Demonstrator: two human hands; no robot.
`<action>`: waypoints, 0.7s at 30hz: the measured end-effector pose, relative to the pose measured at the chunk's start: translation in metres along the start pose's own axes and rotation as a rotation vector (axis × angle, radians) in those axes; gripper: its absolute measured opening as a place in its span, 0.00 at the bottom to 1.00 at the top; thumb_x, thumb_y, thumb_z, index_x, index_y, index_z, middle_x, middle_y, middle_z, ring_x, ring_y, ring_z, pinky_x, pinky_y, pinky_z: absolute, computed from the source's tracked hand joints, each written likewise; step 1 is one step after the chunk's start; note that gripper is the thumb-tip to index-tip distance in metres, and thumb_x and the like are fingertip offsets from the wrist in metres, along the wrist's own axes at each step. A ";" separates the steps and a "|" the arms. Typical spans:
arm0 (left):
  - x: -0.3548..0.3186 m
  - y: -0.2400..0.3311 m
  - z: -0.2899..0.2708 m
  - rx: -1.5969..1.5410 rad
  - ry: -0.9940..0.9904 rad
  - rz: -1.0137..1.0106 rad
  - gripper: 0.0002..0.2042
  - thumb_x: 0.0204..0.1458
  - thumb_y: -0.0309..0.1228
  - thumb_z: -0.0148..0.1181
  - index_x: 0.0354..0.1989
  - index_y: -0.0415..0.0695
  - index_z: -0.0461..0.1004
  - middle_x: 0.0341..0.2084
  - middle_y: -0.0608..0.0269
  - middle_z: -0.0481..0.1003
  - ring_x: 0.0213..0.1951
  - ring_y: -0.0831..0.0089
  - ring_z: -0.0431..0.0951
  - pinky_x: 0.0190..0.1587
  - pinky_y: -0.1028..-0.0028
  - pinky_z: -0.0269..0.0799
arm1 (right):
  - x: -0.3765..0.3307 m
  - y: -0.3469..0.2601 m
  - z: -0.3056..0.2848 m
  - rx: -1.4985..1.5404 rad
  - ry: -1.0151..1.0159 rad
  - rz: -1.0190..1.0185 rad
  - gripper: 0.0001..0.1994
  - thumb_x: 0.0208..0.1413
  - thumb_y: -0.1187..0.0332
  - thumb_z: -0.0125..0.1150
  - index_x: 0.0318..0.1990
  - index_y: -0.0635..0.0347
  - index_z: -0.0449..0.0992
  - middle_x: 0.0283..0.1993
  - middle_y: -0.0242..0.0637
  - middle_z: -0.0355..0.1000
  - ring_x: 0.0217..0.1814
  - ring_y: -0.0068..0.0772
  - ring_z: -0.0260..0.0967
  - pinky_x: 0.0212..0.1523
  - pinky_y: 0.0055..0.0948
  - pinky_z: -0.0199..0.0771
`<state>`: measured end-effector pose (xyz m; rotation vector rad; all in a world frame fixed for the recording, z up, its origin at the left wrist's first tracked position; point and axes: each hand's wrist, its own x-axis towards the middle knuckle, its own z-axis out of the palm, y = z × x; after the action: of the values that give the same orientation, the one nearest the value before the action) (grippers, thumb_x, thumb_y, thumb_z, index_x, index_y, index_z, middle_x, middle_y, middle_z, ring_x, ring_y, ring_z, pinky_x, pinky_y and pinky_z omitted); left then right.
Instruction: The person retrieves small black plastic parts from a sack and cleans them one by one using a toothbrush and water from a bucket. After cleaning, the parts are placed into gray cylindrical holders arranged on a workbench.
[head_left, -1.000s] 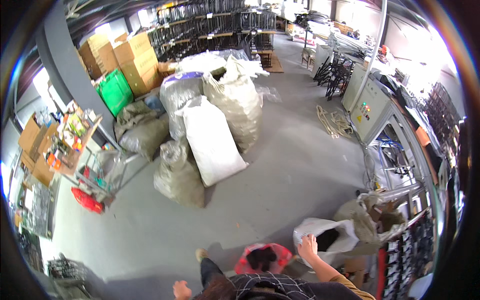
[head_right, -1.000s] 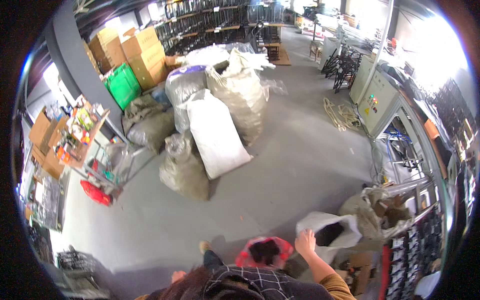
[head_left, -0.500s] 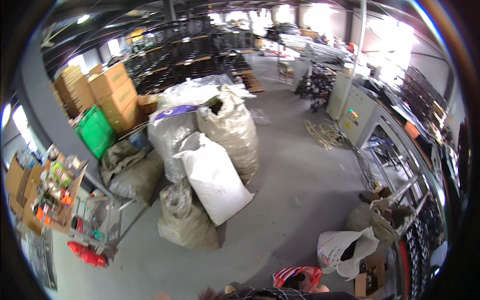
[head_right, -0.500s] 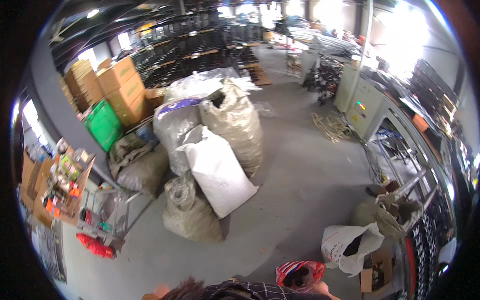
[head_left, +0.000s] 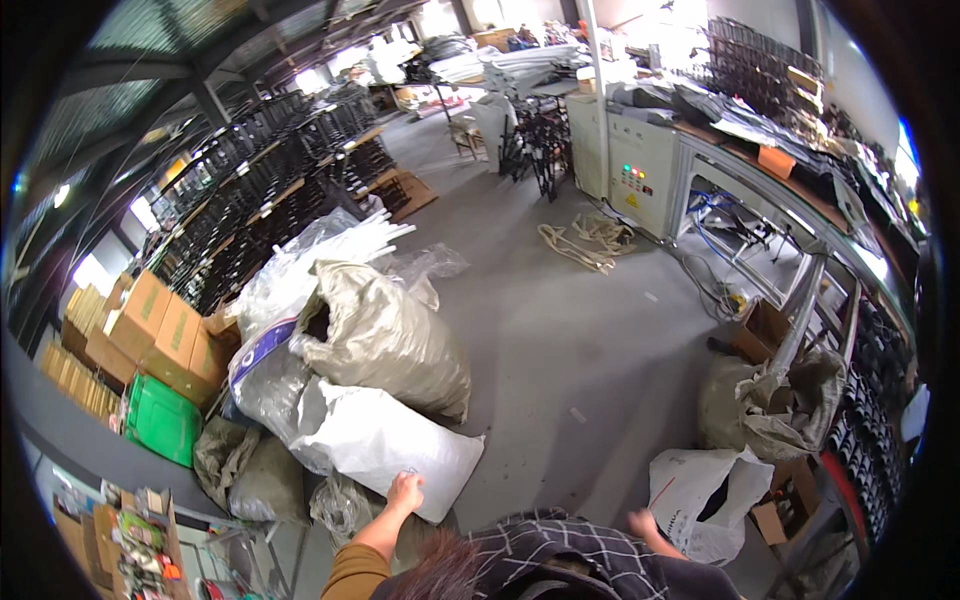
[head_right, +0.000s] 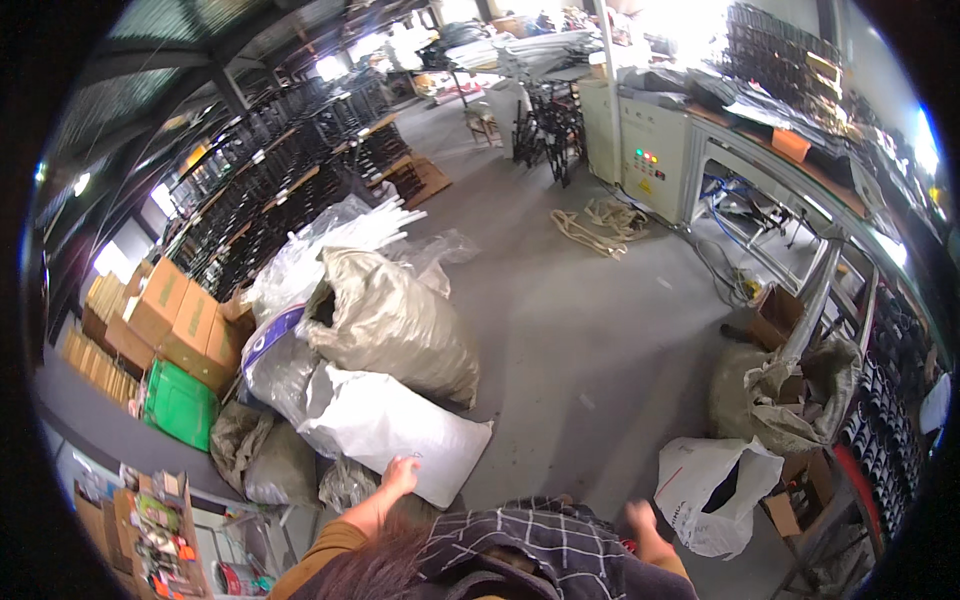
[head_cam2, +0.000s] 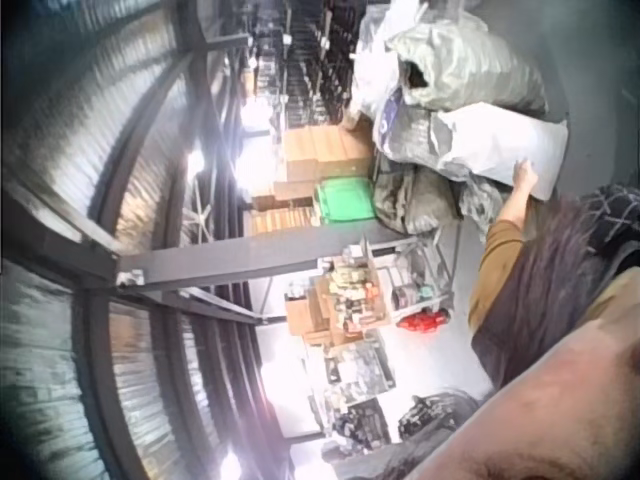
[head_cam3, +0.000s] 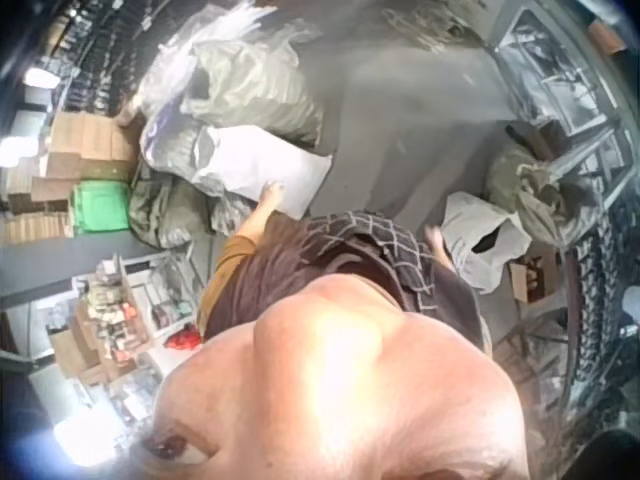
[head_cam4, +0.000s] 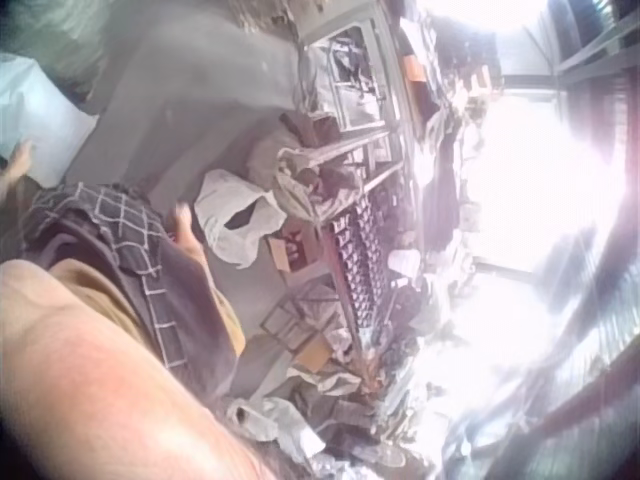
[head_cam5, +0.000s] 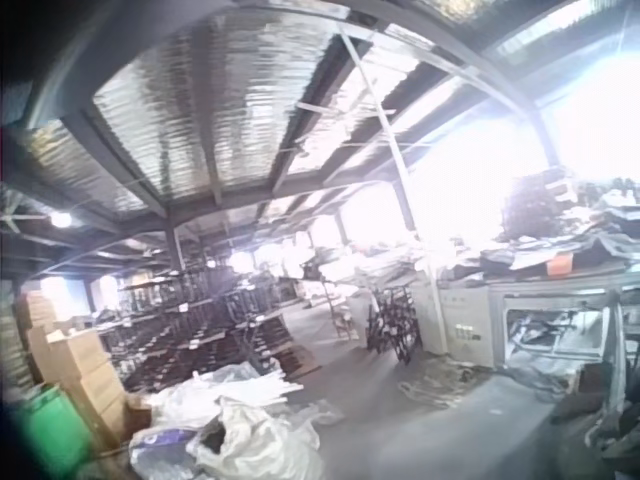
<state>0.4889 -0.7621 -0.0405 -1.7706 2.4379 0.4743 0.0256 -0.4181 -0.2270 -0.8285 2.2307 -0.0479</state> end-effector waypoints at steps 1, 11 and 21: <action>0.002 -0.003 0.009 0.022 -0.092 -0.072 0.11 0.44 0.26 0.56 0.37 0.55 0.78 0.43 0.54 0.72 0.50 0.54 0.72 0.50 0.59 0.70 | 0.032 -0.059 -0.047 0.316 0.101 0.019 0.23 0.55 0.49 0.52 0.43 0.64 0.73 0.48 0.51 0.74 0.52 0.54 0.71 0.49 0.46 0.71; 0.215 0.045 0.060 0.236 -0.430 -0.094 0.15 0.45 0.29 0.58 0.44 0.52 0.77 0.43 0.52 0.75 0.50 0.53 0.73 0.53 0.60 0.70 | 0.156 -0.235 -0.342 0.521 0.508 -0.696 0.08 0.53 0.68 0.58 0.38 0.60 0.75 0.34 0.44 0.73 0.37 0.45 0.73 0.40 0.37 0.74; 0.498 0.469 -0.082 -0.148 -0.287 0.376 0.13 0.43 0.26 0.61 0.40 0.46 0.78 0.28 0.62 0.80 0.33 0.68 0.81 0.38 0.68 0.76 | 0.251 0.097 -0.233 0.770 0.231 0.505 0.15 0.49 0.63 0.59 0.38 0.68 0.77 0.34 0.48 0.77 0.38 0.45 0.76 0.39 0.40 0.76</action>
<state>-0.1040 -1.1102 0.0022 -1.1771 2.5751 0.8938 -0.3103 -0.5347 -0.2440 0.1648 2.2883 -0.7345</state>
